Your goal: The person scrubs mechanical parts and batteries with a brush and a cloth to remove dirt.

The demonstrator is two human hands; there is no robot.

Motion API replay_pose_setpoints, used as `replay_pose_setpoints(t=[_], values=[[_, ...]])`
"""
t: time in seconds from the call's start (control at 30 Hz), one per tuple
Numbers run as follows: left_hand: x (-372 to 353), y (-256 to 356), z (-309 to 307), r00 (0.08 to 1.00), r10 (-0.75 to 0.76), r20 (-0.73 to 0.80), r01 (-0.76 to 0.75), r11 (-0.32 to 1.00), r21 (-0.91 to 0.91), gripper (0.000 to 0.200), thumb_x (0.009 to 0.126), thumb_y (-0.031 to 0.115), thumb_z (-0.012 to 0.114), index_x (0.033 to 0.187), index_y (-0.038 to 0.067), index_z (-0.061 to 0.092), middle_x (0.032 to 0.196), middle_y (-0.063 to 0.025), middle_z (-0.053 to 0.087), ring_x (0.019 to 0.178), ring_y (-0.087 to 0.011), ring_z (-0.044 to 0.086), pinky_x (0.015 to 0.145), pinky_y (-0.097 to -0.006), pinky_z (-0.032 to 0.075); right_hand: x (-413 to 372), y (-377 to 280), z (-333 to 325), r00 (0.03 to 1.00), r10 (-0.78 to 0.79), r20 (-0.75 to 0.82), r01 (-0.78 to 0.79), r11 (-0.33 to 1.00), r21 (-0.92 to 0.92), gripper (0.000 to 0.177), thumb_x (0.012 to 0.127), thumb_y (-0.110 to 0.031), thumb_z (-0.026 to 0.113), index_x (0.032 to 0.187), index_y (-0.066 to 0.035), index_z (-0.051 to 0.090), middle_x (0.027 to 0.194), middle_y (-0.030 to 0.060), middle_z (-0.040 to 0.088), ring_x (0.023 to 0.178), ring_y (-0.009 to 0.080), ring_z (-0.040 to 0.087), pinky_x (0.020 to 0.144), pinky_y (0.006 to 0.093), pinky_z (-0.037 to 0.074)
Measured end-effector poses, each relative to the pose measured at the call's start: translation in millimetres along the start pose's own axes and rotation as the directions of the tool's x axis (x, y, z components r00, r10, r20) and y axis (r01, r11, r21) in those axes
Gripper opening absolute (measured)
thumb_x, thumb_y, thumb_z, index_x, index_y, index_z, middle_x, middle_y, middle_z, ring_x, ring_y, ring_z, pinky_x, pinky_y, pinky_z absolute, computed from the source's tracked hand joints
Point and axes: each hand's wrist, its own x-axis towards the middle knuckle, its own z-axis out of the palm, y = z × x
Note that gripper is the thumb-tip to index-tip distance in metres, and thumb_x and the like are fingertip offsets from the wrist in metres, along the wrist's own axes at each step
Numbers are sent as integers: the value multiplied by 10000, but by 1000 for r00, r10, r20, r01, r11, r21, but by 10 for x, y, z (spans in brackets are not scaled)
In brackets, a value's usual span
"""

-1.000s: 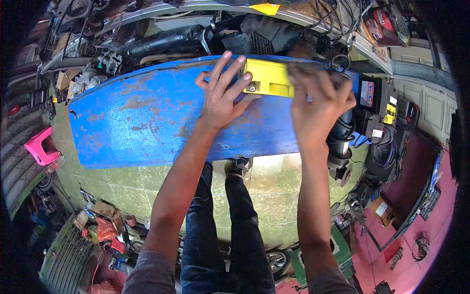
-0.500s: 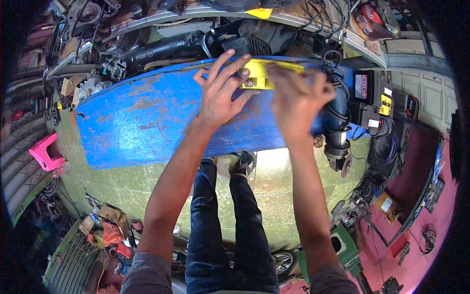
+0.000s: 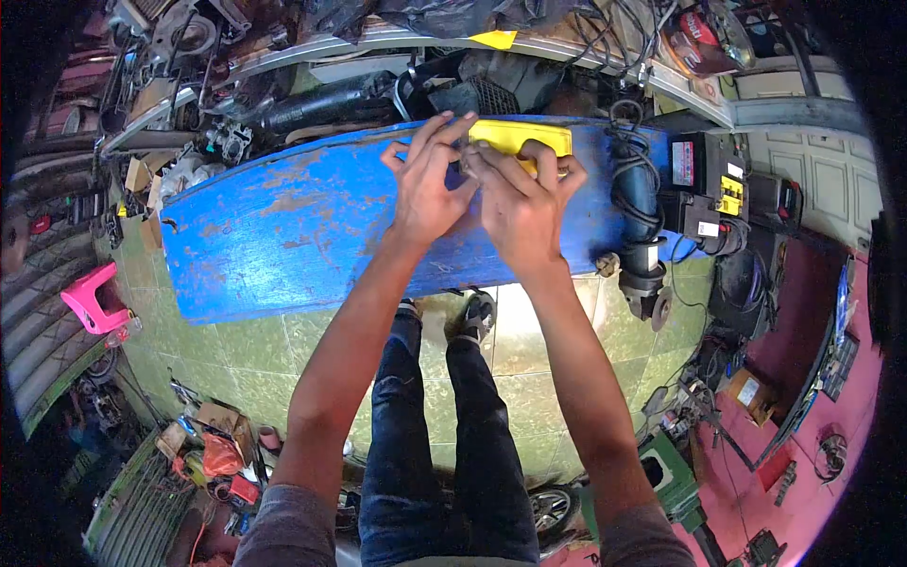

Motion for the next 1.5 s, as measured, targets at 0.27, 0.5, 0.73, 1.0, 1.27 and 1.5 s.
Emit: replay_pose_setpoints(t=[0.27,0.5,0.73,1.0,1.27,1.5], values=[[27,40,-65,999,-4,39,-1,993,122,467,695,285,907,998,103,602,1378,23,651,1271,-249,567,1019,-422,266,-62,186,-64,999,20,-46,-23,997,-68,227,728,-124,727,924,-221,785,905,-82,703,973,221,555,894,454,335],[29,55,-69,998,-49,51,46,997,58,467,686,252,905,999,111,588,1406,16,632,1273,-263,559,1017,-440,257,112,274,-3,989,106,-99,-113,991,-70,248,723,-105,739,920,-244,794,906,-72,719,957,233,564,898,434,348],[36,104,-101,996,-64,56,63,998,25,413,712,220,874,1001,119,596,1401,15,631,1228,-246,569,999,-450,252,94,395,-53,947,296,-129,-312,941,-130,211,761,-139,708,932,-214,807,929,-67,740,962,233,547,870,452,348],[56,117,-91,997,-67,44,67,998,11,386,722,229,862,991,131,604,1391,32,634,1146,-192,585,971,-444,248,-52,460,-132,939,318,-133,-333,936,-111,268,730,-90,765,965,-211,806,928,-73,725,988,261,555,901,455,344],[38,132,-54,995,-91,41,91,996,-3,382,695,232,881,941,127,608,1388,24,632,1102,-193,584,947,-433,266,-153,284,-169,990,92,-104,-92,996,-2,319,729,-26,752,969,-229,805,967,-94,740,924,199,539,886,378,368],[128,234,-229,988,-129,89,124,991,53,338,730,243,869,946,140,630,1333,5,663,1082,-224,592,935,-458,279,-104,452,-106,885,434,-170,-406,897,176,225,799,-96,758,988,-202,815,1000,-36,764,924,233,562,887,381,434]])
